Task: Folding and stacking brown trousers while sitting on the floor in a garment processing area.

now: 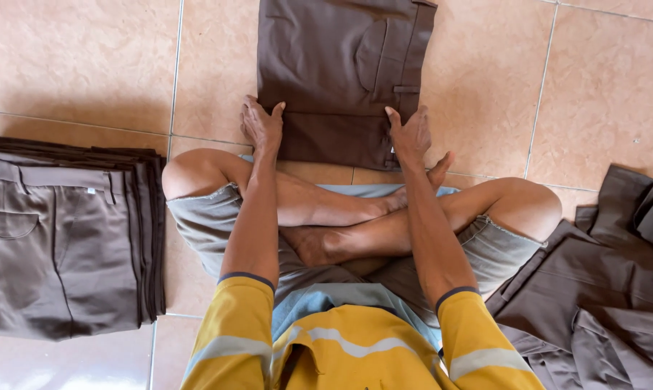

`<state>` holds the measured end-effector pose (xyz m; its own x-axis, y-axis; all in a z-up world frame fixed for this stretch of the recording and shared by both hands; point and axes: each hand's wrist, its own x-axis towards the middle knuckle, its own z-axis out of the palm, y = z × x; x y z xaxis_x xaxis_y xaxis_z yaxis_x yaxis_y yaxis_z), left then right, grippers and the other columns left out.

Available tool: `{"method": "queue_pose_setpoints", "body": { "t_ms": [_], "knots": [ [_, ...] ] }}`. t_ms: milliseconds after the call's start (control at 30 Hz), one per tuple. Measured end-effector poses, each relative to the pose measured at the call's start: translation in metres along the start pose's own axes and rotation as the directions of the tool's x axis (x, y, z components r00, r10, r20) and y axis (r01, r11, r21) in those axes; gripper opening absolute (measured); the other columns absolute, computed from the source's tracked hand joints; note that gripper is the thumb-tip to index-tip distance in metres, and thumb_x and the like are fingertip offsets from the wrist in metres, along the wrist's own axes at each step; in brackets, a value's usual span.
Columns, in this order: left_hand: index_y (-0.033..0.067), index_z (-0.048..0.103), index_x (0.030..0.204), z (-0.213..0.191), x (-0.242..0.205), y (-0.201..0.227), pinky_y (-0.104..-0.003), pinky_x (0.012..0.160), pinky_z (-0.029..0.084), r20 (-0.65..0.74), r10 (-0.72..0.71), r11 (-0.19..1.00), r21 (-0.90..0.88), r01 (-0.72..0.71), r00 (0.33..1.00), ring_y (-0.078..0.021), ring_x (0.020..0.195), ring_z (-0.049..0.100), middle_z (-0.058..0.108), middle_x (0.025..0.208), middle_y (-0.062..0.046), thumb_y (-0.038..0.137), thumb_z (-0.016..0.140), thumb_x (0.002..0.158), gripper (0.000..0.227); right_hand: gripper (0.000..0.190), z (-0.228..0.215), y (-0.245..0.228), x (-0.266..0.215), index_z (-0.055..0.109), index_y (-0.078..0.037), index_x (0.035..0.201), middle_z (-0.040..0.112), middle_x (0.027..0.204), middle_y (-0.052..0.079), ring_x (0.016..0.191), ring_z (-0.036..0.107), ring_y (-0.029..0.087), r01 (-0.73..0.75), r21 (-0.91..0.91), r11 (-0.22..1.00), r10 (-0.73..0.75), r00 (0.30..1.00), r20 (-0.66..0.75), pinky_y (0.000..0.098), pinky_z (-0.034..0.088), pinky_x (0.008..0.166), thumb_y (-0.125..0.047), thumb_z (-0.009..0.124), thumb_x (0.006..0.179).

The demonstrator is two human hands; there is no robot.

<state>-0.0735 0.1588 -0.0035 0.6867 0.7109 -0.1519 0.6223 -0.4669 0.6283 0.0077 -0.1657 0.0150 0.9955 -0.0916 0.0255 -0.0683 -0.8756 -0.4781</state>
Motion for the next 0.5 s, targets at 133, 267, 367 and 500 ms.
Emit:
{"method": "queue_pose_setpoints", "body": {
  "t_ms": [133,267,367,500],
  "knots": [
    [-0.0068,0.042,0.141,-0.01,-0.007,0.008,-0.056,0.11,0.041,-0.022,-0.006,0.997,-0.082,0.004,1.0,-0.044,0.125,0.056,0.055,0.13,-0.027,0.047,0.081,0.091,0.083,0.096,-0.009,-0.016,-0.005,0.041,0.008,0.138,0.063,0.116,0.029,0.109,0.066,0.049,-0.082,-0.022,0.996,0.082,0.996,0.018,0.0609,0.054,0.094,-0.078,0.053,0.099],
    [-0.007,0.04,0.144,-0.012,-0.007,0.013,-0.056,0.112,0.04,0.007,-0.047,0.997,-0.06,0.048,0.999,-0.043,0.13,0.054,0.053,0.136,-0.027,0.054,0.08,0.091,0.09,0.099,-0.014,-0.016,-0.002,0.038,0.009,0.145,0.061,0.128,0.029,0.12,0.064,0.044,-0.108,-0.022,0.994,0.11,0.991,0.079,0.0563,0.052,0.101,-0.08,0.047,0.101],
    [0.0,0.044,0.141,0.002,0.003,0.001,-0.055,0.108,0.044,-0.008,-0.056,0.998,-0.004,0.056,0.998,-0.0394,0.126,0.056,0.056,0.131,-0.021,0.056,0.082,0.087,0.086,0.1,-0.008,-0.008,0.0,0.035,0.009,0.147,0.061,0.129,0.029,0.12,0.063,0.044,-0.084,-0.011,0.996,0.084,0.993,0.079,0.0567,0.053,0.1,-0.08,0.049,0.102],
    [-0.0054,0.041,0.143,-0.006,0.001,0.006,-0.059,0.109,0.042,0.008,-0.02,0.999,-0.043,0.02,1.0,-0.0441,0.128,0.054,0.054,0.135,-0.027,0.052,0.081,0.091,0.088,0.101,-0.008,-0.003,0.003,0.033,0.01,0.148,0.059,0.127,0.033,0.118,0.063,0.048,-0.052,0.026,0.998,0.049,0.995,0.088,0.0623,0.053,0.096,-0.078,0.052,0.102]
  ]
}}
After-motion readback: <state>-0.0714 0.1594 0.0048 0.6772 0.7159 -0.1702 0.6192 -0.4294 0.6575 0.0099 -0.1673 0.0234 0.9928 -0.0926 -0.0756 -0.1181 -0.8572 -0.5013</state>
